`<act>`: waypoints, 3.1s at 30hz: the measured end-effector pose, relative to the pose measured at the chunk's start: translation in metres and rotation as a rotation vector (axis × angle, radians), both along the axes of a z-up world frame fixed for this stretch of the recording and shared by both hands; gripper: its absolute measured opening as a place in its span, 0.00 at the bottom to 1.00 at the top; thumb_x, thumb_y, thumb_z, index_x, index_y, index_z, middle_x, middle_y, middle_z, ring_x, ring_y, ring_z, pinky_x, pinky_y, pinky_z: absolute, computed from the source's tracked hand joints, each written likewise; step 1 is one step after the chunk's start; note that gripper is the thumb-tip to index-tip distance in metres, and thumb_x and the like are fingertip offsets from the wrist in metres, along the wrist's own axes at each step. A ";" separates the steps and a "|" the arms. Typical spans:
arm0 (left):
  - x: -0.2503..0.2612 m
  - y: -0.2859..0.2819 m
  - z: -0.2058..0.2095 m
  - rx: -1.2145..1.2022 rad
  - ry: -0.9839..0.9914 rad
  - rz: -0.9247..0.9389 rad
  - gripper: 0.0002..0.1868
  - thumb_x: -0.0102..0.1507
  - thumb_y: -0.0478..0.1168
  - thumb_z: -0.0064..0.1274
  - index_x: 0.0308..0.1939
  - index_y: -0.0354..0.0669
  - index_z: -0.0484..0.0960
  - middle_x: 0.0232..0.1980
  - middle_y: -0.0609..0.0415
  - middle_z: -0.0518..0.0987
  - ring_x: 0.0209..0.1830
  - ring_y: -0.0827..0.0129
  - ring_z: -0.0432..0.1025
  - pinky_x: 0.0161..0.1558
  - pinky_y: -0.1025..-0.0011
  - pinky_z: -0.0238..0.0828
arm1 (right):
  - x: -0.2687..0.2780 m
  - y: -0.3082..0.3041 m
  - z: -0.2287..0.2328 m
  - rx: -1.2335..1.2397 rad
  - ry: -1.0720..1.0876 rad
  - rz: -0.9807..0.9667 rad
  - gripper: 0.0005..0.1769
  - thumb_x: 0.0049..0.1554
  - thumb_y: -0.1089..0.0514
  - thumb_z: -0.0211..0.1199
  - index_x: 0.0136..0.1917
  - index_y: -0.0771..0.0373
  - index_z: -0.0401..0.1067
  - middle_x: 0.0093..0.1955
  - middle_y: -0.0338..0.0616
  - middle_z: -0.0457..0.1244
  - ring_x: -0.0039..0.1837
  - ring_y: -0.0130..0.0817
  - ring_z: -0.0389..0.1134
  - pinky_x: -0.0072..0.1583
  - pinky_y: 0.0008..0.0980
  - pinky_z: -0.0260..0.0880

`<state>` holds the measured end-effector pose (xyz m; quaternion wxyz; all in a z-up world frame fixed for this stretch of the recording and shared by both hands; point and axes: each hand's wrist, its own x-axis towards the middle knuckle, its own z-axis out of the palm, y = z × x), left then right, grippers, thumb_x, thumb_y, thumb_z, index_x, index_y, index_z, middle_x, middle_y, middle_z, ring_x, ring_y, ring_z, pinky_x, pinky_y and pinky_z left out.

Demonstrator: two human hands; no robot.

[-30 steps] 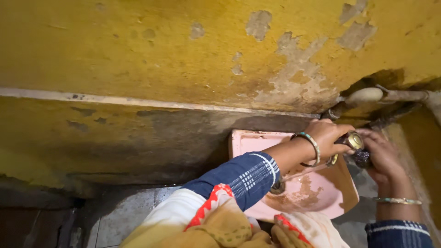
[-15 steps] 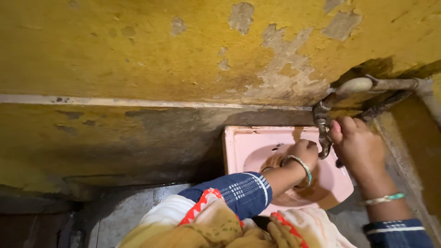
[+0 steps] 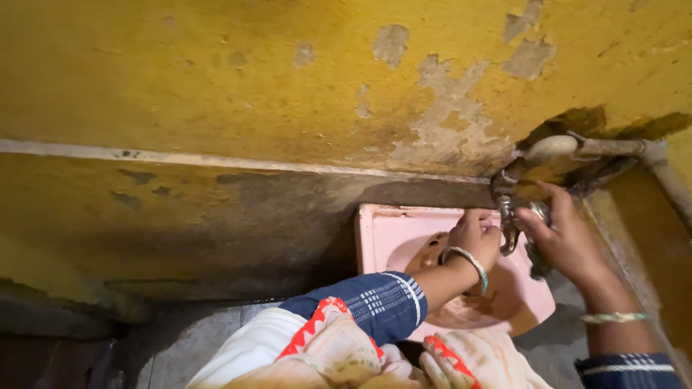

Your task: The person manipulates plumbing components near a sink and wall, using a small metal part and a cleaning pad by hand.

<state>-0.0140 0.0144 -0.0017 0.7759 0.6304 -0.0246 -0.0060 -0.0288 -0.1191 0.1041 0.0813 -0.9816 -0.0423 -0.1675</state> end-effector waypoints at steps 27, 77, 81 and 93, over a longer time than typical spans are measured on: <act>-0.006 -0.036 -0.053 -0.250 0.806 -0.354 0.25 0.69 0.50 0.44 0.67 0.48 0.62 0.50 0.50 0.75 0.36 0.68 0.74 0.31 0.72 0.76 | -0.018 -0.003 0.003 0.761 0.102 -0.070 0.22 0.68 0.51 0.50 0.72 0.60 0.66 0.62 0.47 0.64 0.57 0.43 0.67 0.56 0.38 0.68; -0.002 -0.028 -0.011 -0.133 0.626 -0.313 0.20 0.64 0.43 0.47 0.58 0.41 0.72 0.49 0.43 0.80 0.37 0.59 0.75 0.32 0.62 0.72 | 0.010 0.049 0.031 -0.413 0.201 -0.155 0.27 0.63 0.34 0.57 0.51 0.61 0.73 0.46 0.60 0.69 0.45 0.59 0.72 0.48 0.53 0.73; 0.004 -0.030 -0.005 -0.132 0.592 -0.316 0.19 0.64 0.43 0.47 0.56 0.38 0.74 0.48 0.42 0.80 0.38 0.58 0.75 0.33 0.60 0.73 | 0.007 0.022 0.046 -0.385 0.188 0.161 0.26 0.56 0.34 0.59 0.50 0.59 0.70 0.50 0.54 0.67 0.45 0.55 0.72 0.45 0.51 0.72; 0.005 -0.027 -0.009 -0.144 0.634 -0.287 0.20 0.65 0.43 0.46 0.60 0.42 0.68 0.49 0.45 0.78 0.41 0.58 0.76 0.32 0.58 0.73 | -0.003 0.042 0.001 -0.626 -0.124 -0.253 0.22 0.72 0.39 0.54 0.45 0.55 0.73 0.38 0.48 0.69 0.37 0.50 0.70 0.40 0.49 0.69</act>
